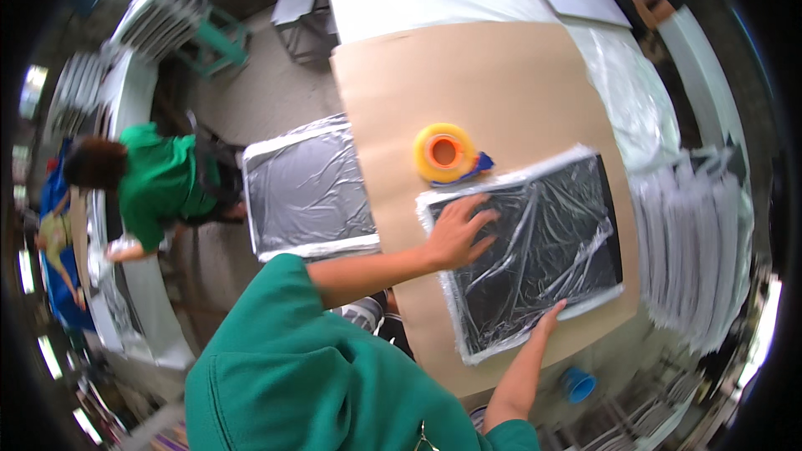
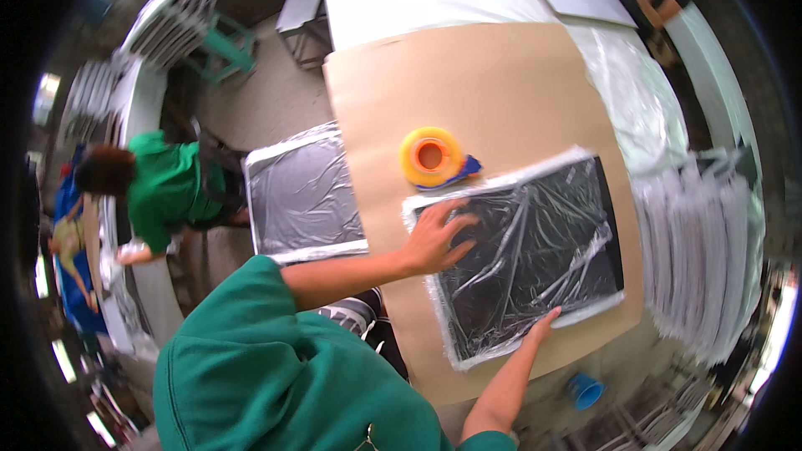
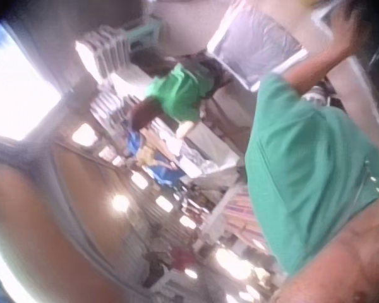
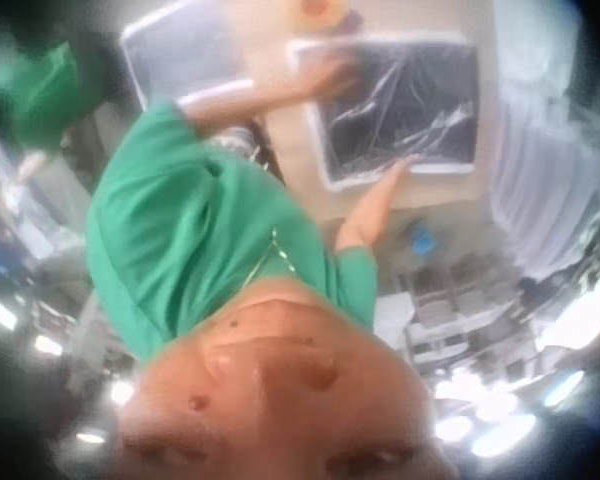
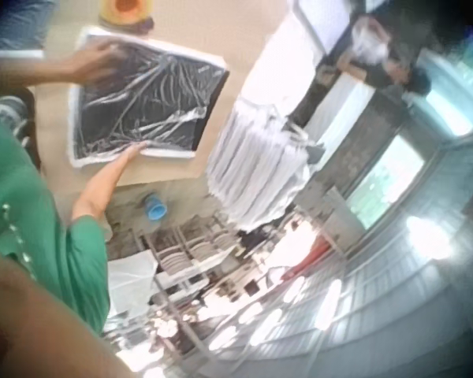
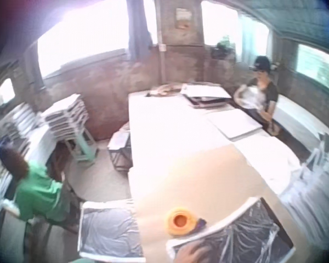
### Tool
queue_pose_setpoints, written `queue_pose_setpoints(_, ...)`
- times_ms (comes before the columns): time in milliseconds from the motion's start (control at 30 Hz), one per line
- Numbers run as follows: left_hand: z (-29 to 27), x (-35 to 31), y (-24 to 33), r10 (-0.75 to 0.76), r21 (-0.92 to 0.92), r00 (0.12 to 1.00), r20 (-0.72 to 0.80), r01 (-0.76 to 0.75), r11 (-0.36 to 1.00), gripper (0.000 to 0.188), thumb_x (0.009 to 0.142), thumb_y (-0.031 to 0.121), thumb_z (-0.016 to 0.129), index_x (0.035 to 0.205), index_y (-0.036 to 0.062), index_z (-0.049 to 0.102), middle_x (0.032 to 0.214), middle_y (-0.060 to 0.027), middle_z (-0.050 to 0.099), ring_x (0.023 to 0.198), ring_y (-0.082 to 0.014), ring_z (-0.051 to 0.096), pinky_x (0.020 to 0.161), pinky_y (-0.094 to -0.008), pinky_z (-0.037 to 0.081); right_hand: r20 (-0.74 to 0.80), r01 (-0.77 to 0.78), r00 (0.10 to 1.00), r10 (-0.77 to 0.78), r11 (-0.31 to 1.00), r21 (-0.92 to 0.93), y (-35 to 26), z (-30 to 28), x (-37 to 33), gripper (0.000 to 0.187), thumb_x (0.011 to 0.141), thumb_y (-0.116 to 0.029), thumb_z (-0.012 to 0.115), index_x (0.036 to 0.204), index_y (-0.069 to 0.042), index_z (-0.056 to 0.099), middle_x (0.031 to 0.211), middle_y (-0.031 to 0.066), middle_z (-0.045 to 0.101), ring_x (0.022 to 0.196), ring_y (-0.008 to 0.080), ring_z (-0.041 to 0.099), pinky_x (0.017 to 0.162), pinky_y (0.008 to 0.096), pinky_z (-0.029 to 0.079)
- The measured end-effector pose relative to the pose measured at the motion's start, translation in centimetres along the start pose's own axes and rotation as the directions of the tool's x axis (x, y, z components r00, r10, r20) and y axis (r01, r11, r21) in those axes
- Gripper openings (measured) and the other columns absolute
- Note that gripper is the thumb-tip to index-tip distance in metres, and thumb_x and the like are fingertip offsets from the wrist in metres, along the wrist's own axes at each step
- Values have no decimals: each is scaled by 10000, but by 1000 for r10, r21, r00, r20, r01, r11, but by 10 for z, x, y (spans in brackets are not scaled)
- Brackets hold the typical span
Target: The person wraps individual flat items in brown paper by placing them on a large sheet, folding the paper over them, and securing the folds with tape from a hand dispenser.
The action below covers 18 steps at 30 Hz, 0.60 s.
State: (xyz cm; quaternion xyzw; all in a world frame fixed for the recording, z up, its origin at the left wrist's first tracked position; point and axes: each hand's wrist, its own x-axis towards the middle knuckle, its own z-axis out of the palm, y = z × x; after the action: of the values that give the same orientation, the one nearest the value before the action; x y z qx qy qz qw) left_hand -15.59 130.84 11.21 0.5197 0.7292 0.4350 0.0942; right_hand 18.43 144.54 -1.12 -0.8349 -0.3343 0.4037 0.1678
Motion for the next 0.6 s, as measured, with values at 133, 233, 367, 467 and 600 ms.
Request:
queue_pose_setpoints(133,-89,-164,-59,-528,243,845,82,497,833,411,702,176,669,1084,96,540,1233,-198,427,1102,-374,445,913,-444,385,-358,39,889,-286,825,-563,4,20,-37,897,768,-673,427,1315,25,296,1316,209,356,1204,373,350,956,508,295)
queue_pose_setpoints(233,-151,-291,-108,-795,453,588,-149,755,473,403,709,195,655,1078,77,546,1226,-205,429,1068,-368,474,885,-440,403,-309,257,746,-590,683,-683,20,38,-93,768,801,-574,475,1359,-89,264,1345,144,324,1231,356,307,954,535,260)
queue_pose_setpoints(367,-219,-411,-125,-905,431,290,-311,892,137,419,720,182,635,1108,84,511,1200,-179,420,1059,-348,478,877,-439,408,1,605,392,-920,257,-753,43,79,-197,677,811,-423,543,1351,-107,286,1351,132,317,1233,347,303,944,527,261)
queue_pose_setpoints(467,-252,-465,-134,-957,353,142,-253,935,46,410,738,181,620,1124,109,500,1202,-162,412,1053,-346,483,871,-437,414,205,888,159,-966,49,-458,59,134,-259,674,802,-413,555,1351,-124,291,1367,143,297,1252,344,273,970,545,230)
queue_pose_setpoints(600,-293,-504,-157,-981,223,112,-156,972,75,391,754,185,615,1123,119,502,1176,-156,439,1030,-331,508,865,-414,428,440,875,200,-875,-42,-482,62,215,-334,761,786,-441,571,1391,-161,206,1425,164,179,1312,357,152,1014,553,159)
